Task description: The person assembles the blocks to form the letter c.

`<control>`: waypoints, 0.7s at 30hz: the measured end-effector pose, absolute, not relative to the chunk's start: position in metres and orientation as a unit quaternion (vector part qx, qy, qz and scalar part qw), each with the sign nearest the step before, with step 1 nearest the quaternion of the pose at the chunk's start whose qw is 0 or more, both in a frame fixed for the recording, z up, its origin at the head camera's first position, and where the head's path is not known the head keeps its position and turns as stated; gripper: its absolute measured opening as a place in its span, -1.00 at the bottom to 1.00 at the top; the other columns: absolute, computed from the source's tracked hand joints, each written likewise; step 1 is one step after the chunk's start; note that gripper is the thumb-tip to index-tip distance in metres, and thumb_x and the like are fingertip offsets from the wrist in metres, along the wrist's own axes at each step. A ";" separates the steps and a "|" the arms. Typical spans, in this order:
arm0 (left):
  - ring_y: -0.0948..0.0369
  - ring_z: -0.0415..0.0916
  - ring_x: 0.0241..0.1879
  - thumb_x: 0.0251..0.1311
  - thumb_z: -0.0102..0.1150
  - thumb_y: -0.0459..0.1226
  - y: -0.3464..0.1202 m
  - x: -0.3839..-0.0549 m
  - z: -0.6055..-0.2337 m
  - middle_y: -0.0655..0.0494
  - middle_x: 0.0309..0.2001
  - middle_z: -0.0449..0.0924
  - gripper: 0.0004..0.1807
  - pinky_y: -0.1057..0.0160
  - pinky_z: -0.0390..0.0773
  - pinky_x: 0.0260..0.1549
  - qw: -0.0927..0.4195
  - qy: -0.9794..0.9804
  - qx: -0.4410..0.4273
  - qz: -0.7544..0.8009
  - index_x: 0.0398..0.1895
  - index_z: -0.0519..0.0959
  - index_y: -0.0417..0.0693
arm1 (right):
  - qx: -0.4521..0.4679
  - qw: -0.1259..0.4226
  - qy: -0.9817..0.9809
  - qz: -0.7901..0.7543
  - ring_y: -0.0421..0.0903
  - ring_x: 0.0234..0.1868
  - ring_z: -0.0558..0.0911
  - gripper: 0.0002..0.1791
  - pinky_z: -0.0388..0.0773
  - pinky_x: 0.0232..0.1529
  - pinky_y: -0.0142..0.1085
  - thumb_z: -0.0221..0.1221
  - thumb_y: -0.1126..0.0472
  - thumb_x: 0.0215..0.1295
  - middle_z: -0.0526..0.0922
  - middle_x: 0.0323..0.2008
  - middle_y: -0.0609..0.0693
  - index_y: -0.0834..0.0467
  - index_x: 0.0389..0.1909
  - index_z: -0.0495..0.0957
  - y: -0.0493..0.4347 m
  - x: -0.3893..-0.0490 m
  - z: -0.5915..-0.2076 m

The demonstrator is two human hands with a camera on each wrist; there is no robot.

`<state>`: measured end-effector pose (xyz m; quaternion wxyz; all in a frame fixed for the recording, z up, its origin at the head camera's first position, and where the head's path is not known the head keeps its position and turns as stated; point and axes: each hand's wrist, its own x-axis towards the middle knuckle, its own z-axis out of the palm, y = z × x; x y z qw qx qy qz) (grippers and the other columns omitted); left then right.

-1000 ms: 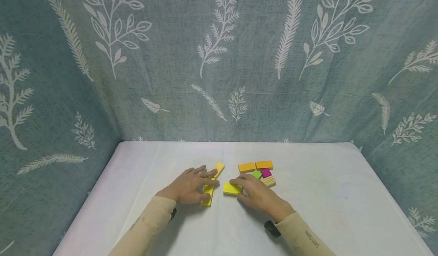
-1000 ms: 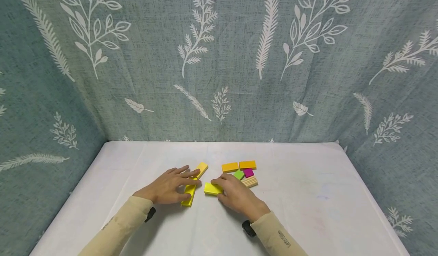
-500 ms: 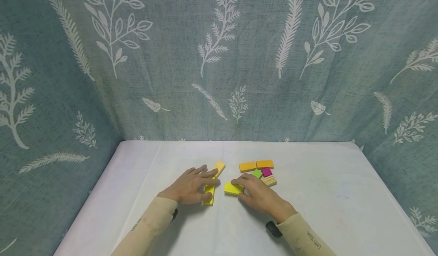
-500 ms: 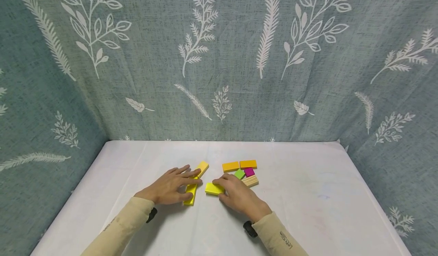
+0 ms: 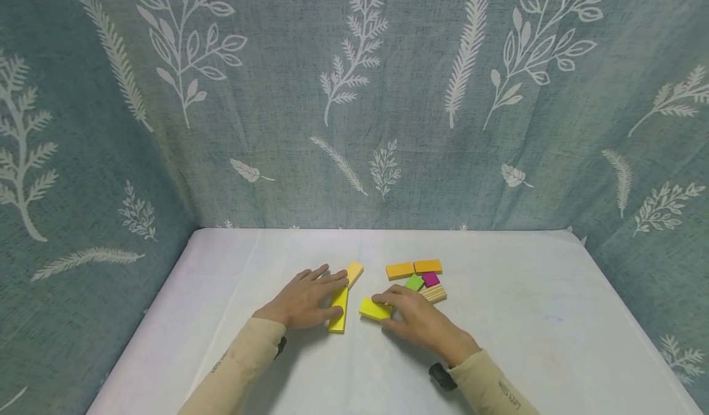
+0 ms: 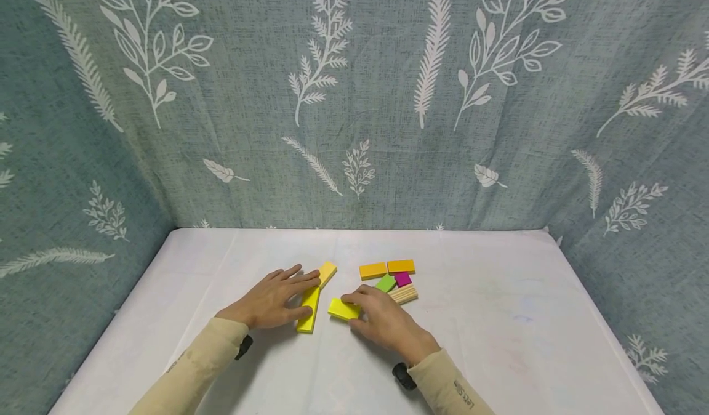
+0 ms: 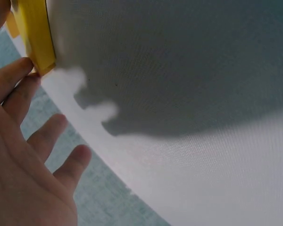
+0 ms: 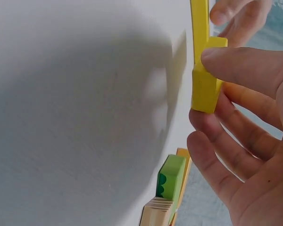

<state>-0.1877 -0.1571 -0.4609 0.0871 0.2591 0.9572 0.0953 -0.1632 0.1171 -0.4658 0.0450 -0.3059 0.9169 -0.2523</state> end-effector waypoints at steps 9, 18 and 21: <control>0.03 0.03 0.56 0.34 0.11 0.17 -0.157 -0.188 -0.461 0.32 0.52 0.23 -0.32 -0.17 0.07 0.48 0.086 0.958 0.255 0.094 0.49 0.39 0.22 | -0.346 0.044 0.898 -0.269 -0.21 -0.05 0.62 -0.52 0.64 0.01 -0.25 0.42 0.13 0.24 0.65 -0.04 -0.08 0.11 0.18 0.64 0.112 -0.155 -0.467; 0.02 0.03 0.55 0.34 0.15 0.16 -0.158 -0.189 -0.460 0.30 0.53 0.23 -0.31 -0.18 0.08 0.47 0.089 0.957 0.261 0.094 0.49 0.39 0.20 | -0.343 0.076 0.895 -0.274 -0.32 -0.10 0.58 -0.53 0.63 0.00 -0.33 0.44 0.13 0.21 0.64 -0.07 -0.19 0.05 0.16 0.66 0.105 -0.145 -0.465; 0.00 0.04 0.55 0.34 0.16 0.16 -0.158 -0.189 -0.458 0.29 0.52 0.24 -0.32 -0.19 0.08 0.46 0.088 0.955 0.266 0.097 0.48 0.40 0.19 | -0.349 0.091 0.889 -0.281 -0.36 -0.15 0.56 -0.54 0.62 -0.05 -0.40 0.45 0.14 0.20 0.64 -0.09 -0.19 0.07 0.14 0.67 0.100 -0.142 -0.463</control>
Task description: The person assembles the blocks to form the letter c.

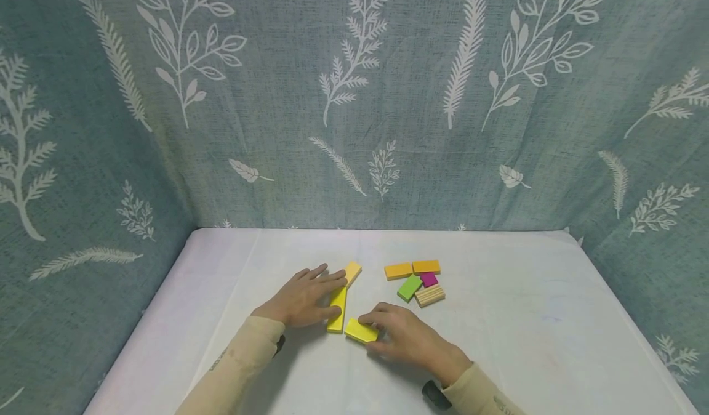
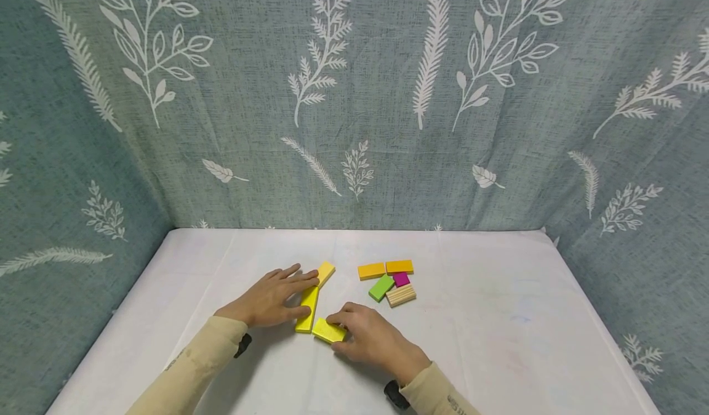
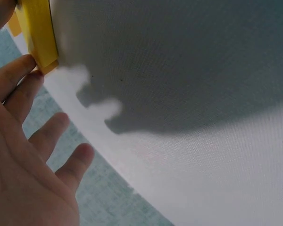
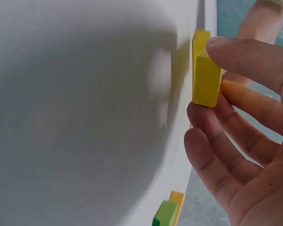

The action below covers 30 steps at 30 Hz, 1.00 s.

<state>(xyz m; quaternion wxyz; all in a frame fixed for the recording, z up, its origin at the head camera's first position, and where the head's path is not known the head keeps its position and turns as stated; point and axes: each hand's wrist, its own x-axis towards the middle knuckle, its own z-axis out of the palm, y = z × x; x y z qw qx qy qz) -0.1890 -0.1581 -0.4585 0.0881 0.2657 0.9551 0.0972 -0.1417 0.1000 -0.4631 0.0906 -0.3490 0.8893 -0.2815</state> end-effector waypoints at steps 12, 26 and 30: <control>0.00 0.03 0.55 0.36 0.13 0.15 -0.158 -0.189 -0.458 0.30 0.53 0.21 -0.32 -0.16 0.09 0.47 0.098 0.955 0.264 0.098 0.49 0.38 0.19 | -0.366 0.112 0.891 -0.244 -0.40 -0.19 0.51 -0.56 0.57 -0.09 -0.48 0.45 0.12 0.19 0.63 -0.10 -0.20 0.05 0.11 0.68 0.086 -0.131 -0.464; -0.02 0.04 0.55 0.34 0.17 0.13 -0.159 -0.189 -0.457 0.29 0.52 0.23 -0.33 -0.18 0.08 0.46 0.094 0.954 0.268 0.100 0.48 0.40 0.18 | -0.377 0.143 0.875 -0.270 -0.39 -0.15 0.57 -0.66 0.58 -0.09 -0.50 0.45 0.25 0.16 0.60 -0.04 -0.21 0.04 -0.01 0.71 0.083 -0.125 -0.457; -0.03 0.05 0.54 0.35 0.16 0.12 -0.160 -0.190 -0.458 0.28 0.52 0.24 -0.33 -0.19 0.09 0.46 0.093 0.953 0.270 0.104 0.48 0.40 0.17 | -0.373 0.144 0.879 -0.258 -0.41 -0.17 0.56 -0.72 0.58 -0.12 -0.52 0.45 0.23 0.18 0.58 0.00 -0.21 0.03 -0.08 0.73 0.080 -0.122 -0.457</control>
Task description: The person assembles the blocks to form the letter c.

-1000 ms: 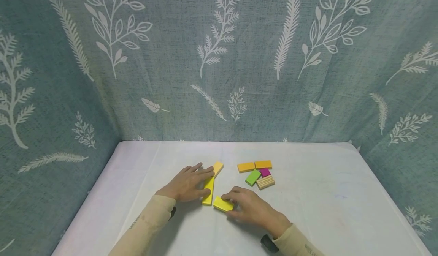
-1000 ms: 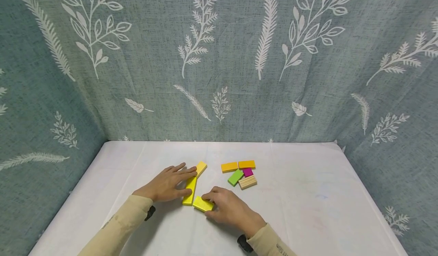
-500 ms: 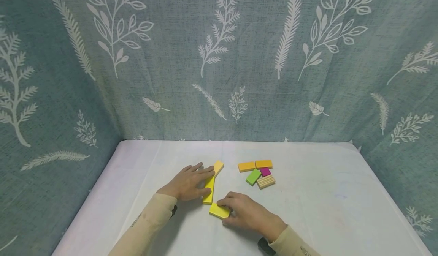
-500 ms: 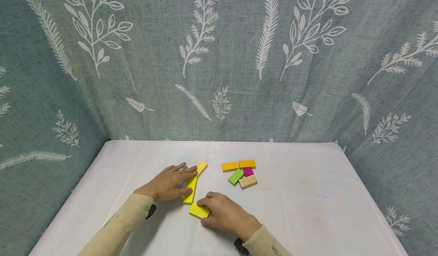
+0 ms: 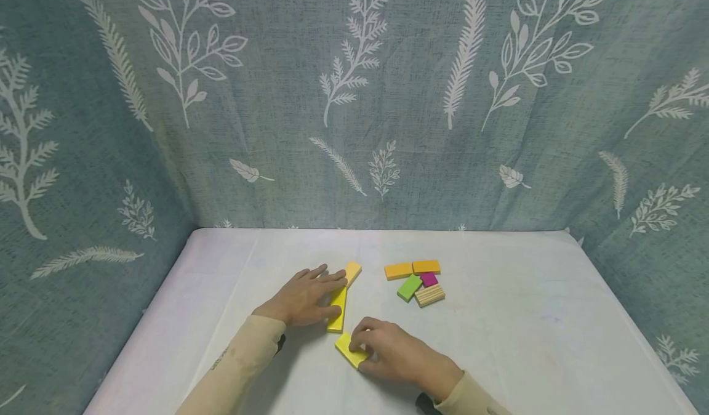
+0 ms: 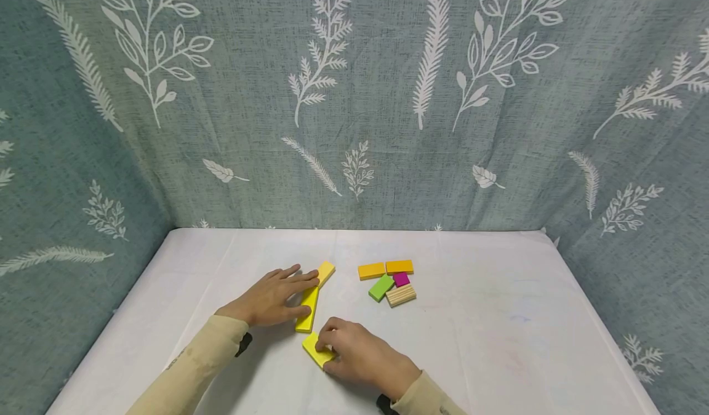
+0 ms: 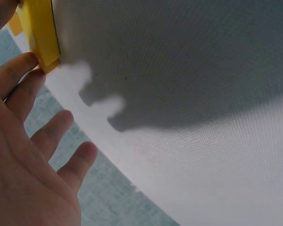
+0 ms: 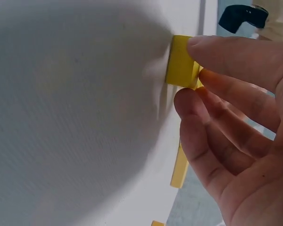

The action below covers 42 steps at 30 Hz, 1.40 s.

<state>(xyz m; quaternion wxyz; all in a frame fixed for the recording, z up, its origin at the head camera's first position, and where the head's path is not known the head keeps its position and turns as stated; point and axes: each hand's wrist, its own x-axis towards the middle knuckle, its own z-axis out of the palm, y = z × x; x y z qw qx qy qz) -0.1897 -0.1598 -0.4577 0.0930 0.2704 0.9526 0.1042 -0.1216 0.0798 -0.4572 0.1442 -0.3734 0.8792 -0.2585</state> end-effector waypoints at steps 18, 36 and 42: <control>-0.02 0.07 0.54 0.34 0.16 0.15 -0.160 -0.189 -0.459 0.29 0.51 0.25 -0.32 -0.20 0.11 0.45 0.091 0.956 0.266 0.088 0.49 0.40 0.21 | -0.381 0.121 0.893 -0.209 -0.44 -0.24 0.51 -0.75 0.57 -0.12 -0.54 0.48 0.07 0.16 0.57 -0.07 -0.29 -0.07 -0.13 0.73 0.065 -0.116 -0.460; -0.08 0.11 0.52 0.35 0.17 0.10 -0.160 -0.189 -0.458 0.24 0.51 0.27 -0.33 -0.22 0.14 0.43 0.080 0.950 0.281 0.108 0.48 0.41 0.15 | -0.383 0.091 0.900 -0.186 -0.42 -0.13 0.53 -0.76 0.57 -0.02 -0.49 0.48 0.03 0.15 0.58 -0.07 -0.29 -0.09 -0.16 0.73 0.064 -0.118 -0.461; -0.08 0.12 0.51 0.35 0.18 0.09 -0.160 -0.189 -0.458 0.24 0.51 0.27 -0.34 -0.23 0.15 0.42 0.082 0.950 0.280 0.110 0.47 0.41 0.15 | -0.389 0.088 0.898 -0.187 -0.42 -0.15 0.53 -0.76 0.57 -0.02 -0.50 0.48 0.05 0.16 0.59 -0.07 -0.29 -0.08 -0.16 0.73 0.065 -0.120 -0.462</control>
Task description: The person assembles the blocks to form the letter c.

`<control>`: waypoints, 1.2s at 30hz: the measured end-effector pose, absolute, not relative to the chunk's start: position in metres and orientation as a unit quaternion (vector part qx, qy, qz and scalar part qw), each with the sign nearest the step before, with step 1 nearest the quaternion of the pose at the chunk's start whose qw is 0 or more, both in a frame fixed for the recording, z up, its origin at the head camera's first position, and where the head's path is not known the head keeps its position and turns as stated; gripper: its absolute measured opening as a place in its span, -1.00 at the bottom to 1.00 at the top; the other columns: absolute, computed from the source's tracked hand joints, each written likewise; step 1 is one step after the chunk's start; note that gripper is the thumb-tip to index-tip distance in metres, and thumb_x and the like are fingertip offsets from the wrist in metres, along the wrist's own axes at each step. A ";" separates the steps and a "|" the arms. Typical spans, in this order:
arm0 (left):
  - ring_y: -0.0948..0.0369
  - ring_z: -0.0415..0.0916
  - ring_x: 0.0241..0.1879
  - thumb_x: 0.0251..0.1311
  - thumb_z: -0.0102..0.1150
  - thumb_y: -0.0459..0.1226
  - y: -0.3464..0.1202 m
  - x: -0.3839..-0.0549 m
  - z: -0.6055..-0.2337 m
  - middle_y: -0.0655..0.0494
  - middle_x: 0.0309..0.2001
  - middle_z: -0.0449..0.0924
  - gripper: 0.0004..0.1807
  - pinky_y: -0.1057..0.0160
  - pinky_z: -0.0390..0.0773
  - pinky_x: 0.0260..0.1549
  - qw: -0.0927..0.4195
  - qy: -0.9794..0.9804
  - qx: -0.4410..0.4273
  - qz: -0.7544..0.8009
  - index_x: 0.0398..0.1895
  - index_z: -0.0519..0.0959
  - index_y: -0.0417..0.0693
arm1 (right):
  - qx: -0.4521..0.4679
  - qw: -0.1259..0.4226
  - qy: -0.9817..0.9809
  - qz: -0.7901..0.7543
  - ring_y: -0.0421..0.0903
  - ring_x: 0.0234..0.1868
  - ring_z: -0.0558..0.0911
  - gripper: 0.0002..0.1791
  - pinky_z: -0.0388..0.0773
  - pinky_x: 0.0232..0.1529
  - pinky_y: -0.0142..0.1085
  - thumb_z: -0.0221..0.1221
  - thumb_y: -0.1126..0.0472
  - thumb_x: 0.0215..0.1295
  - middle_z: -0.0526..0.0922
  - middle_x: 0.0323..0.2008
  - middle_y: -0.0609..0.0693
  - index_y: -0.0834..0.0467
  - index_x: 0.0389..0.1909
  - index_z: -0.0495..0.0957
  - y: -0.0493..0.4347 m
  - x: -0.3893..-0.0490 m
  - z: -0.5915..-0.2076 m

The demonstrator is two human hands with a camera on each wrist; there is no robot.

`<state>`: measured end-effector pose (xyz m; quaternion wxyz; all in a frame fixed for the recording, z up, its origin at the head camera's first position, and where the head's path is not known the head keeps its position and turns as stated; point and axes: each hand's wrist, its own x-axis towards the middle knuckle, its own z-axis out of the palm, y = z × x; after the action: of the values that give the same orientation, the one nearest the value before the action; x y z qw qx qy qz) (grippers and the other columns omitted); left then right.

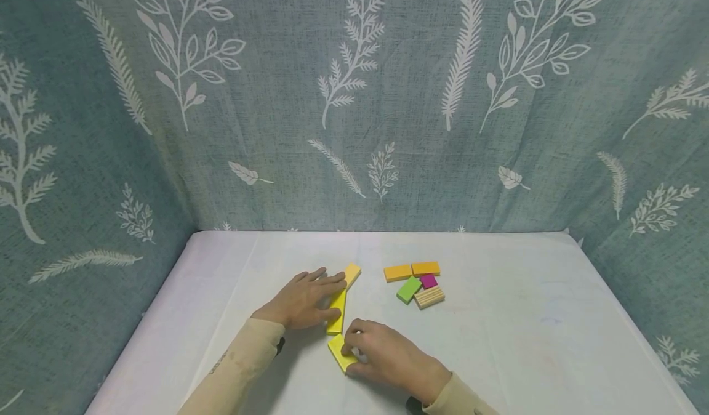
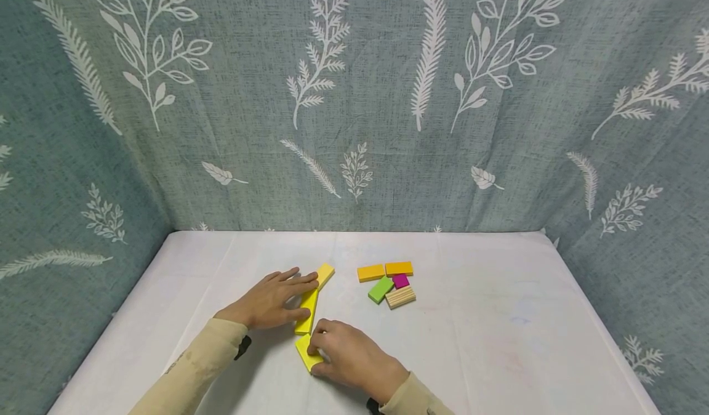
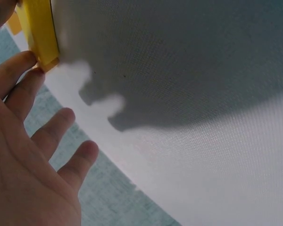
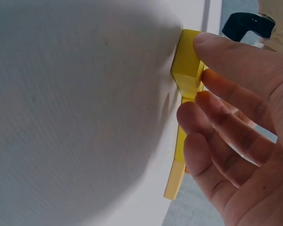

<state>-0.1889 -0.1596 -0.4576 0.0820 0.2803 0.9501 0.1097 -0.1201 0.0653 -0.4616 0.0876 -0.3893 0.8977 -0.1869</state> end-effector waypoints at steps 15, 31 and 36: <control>-0.01 0.14 0.51 0.30 0.19 0.07 -0.158 -0.194 -0.459 0.30 0.51 0.27 -0.40 -0.21 0.14 0.43 0.087 0.952 0.276 0.103 0.40 0.46 0.26 | -0.388 0.104 0.895 -0.194 -0.41 -0.08 0.54 -0.76 0.57 0.04 -0.46 0.48 0.05 0.16 0.59 -0.03 -0.30 -0.10 -0.16 0.72 0.067 -0.123 -0.462; 0.00 0.13 0.52 0.30 0.10 0.09 -0.155 -0.195 -0.462 0.32 0.51 0.26 -0.39 -0.22 0.13 0.43 0.078 0.954 0.276 0.082 0.44 0.43 0.36 | -0.388 0.103 0.894 -0.197 -0.37 0.00 0.56 -0.75 0.56 0.12 -0.42 0.48 0.07 0.16 0.59 -0.01 -0.29 -0.09 -0.13 0.72 0.068 -0.122 -0.461; 0.00 0.14 0.51 0.29 0.10 0.07 -0.154 -0.194 -0.462 0.30 0.50 0.27 -0.41 -0.22 0.13 0.43 0.080 0.955 0.271 0.089 0.41 0.45 0.35 | -0.387 0.098 0.896 -0.196 -0.37 0.00 0.56 -0.75 0.56 0.11 -0.42 0.47 0.07 0.17 0.59 -0.01 -0.29 -0.09 -0.13 0.72 0.069 -0.121 -0.463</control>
<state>-0.1941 -0.1536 -0.4617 0.0797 0.2711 0.9551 0.0892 -0.1209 0.0685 -0.4625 0.0980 -0.3869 0.8958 -0.1958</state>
